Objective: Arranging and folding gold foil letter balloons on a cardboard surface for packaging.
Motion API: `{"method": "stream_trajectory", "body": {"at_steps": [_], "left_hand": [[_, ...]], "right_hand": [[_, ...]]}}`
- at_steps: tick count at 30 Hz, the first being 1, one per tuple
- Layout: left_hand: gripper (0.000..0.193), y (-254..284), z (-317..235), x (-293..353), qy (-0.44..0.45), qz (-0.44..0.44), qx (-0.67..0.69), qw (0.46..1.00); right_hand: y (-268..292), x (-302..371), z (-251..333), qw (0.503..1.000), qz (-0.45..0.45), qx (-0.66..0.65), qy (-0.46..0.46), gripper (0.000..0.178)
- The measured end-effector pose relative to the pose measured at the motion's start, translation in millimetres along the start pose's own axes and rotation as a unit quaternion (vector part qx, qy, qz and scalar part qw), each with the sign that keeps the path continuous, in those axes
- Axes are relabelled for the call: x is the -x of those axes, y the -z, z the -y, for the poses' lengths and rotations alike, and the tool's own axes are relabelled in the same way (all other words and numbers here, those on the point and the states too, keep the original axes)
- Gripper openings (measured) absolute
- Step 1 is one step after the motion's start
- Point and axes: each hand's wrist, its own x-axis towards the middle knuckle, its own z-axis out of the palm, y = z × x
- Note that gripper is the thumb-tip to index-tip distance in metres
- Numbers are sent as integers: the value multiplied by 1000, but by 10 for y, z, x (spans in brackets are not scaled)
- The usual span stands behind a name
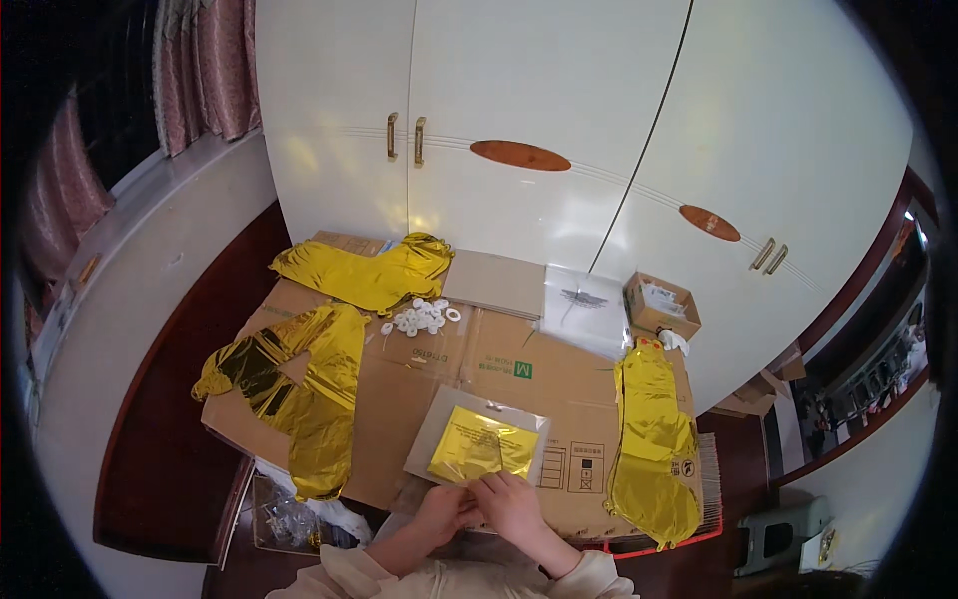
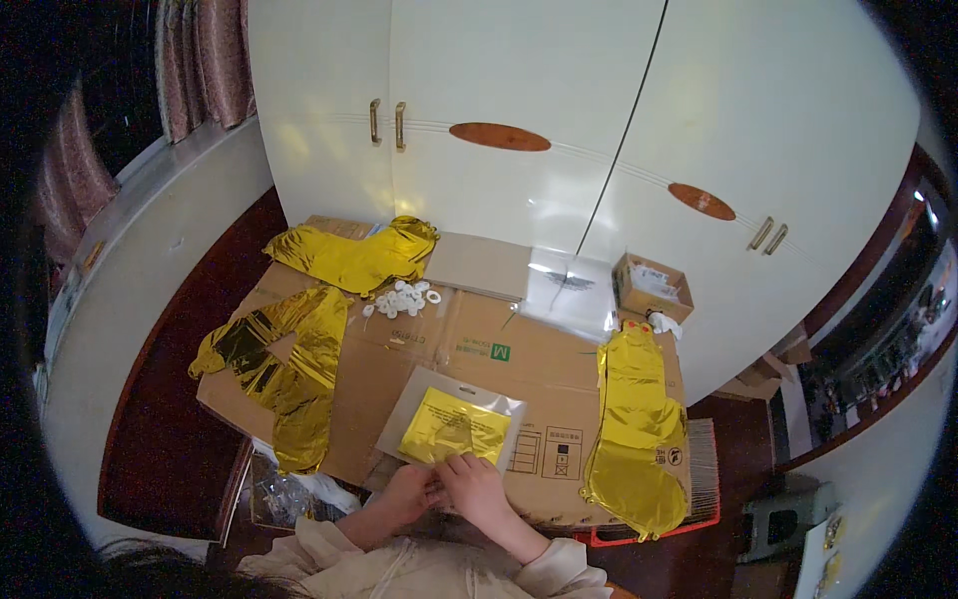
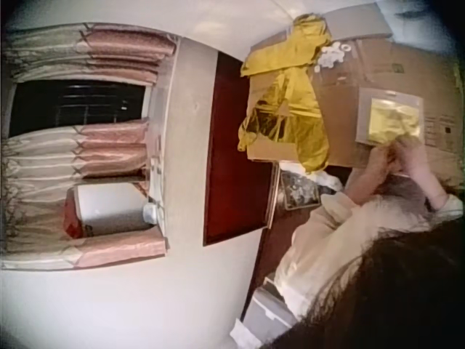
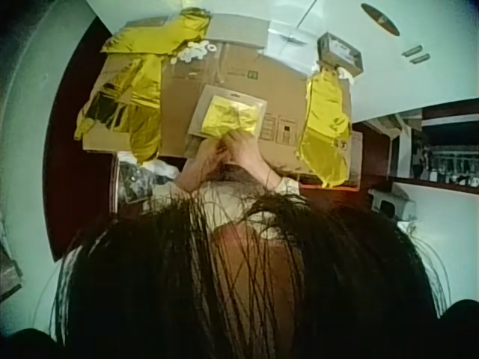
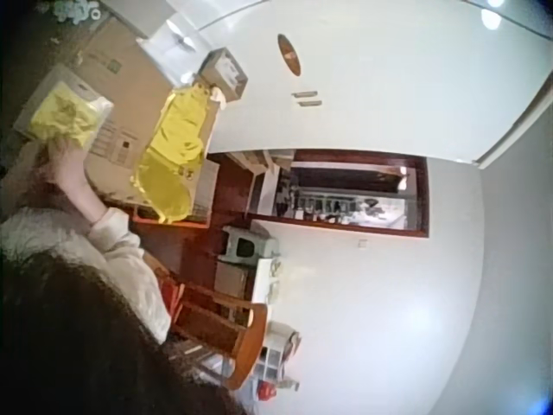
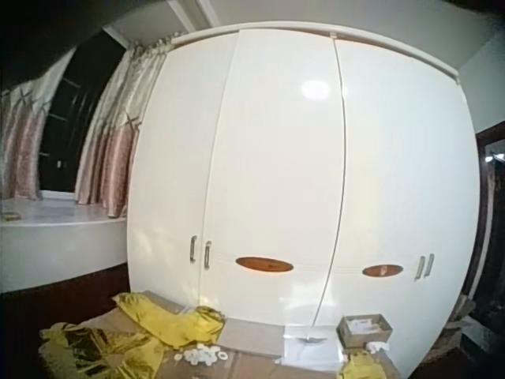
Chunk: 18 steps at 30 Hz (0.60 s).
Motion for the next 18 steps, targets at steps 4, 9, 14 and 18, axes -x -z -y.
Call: {"method": "stream_trajectory", "body": {"at_steps": [4, 9, 14, 18], "left_hand": [[26, 157, -71, 64, 15, 69, 14, 997], [29, 170, -196, 417, -79, 38, -349, 933], [22, 227, -339, 579, -489, 19, -672, 556], [28, 294, -557, 531, -538, -30, -721, 435]], "right_hand": [[-61, 36, -78, 1000, -1, 10, 0, 19], [-140, 113, -98, 999, -18, 30, -4, 16], [-204, 213, -159, 999, -26, 24, -14, 18], [-176, 188, -156, 998, -32, 48, -10, 25]]}}
